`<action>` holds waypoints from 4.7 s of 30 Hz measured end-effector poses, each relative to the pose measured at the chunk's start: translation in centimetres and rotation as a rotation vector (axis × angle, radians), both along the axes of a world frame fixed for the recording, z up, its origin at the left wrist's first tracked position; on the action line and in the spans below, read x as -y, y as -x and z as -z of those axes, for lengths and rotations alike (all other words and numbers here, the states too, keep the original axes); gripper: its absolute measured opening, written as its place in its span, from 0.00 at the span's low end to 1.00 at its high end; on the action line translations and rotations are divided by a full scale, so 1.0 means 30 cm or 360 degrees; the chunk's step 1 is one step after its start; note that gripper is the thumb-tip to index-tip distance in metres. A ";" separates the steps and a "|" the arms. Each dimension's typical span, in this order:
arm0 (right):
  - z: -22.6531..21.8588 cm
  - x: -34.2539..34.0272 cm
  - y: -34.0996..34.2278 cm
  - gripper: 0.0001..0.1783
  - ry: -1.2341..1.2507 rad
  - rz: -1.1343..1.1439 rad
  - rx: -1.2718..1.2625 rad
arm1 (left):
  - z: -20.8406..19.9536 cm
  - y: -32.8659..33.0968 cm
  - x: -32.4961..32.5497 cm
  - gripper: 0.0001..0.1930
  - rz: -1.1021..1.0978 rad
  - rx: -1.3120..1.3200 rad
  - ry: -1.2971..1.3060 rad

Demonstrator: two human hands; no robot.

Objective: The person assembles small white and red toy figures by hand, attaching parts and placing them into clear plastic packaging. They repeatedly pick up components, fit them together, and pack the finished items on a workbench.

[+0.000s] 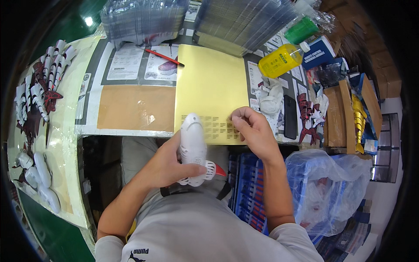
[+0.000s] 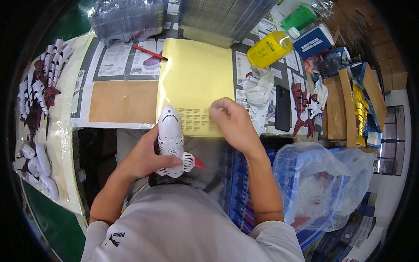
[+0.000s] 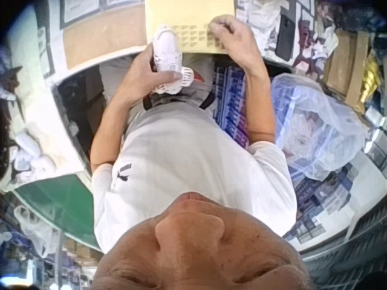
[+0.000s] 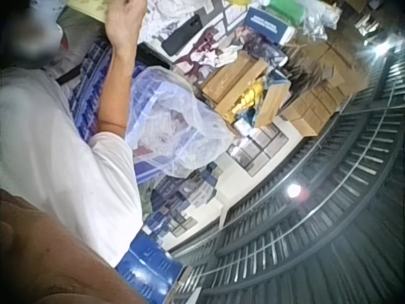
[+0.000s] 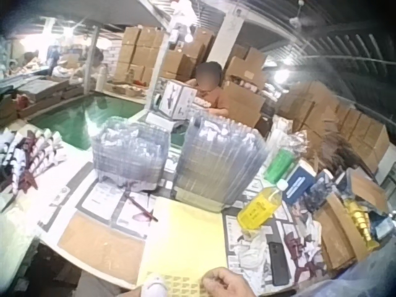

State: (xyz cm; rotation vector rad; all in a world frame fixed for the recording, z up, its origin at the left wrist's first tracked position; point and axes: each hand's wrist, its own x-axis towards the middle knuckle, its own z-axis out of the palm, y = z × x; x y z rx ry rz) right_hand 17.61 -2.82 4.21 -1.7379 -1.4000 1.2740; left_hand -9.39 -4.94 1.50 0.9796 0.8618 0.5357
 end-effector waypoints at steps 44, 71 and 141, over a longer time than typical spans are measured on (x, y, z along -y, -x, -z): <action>0.044 0.046 0.299 0.07 -0.0298 -0.0092 -0.0741 | -0.329 0.945 -0.433 0.56 -0.0082 -0.1827 -0.0843; 0.012 0.019 -0.081 0.10 -0.0742 -0.0041 0.0810 | -0.008 2.072 0.071 0.46 0.0350 -0.3876 -0.1377; -0.126 0.036 0.192 0.08 -0.0309 -0.0316 -0.0293 | 0.029 0.234 0.188 0.39 -0.0564 0.0155 -0.0073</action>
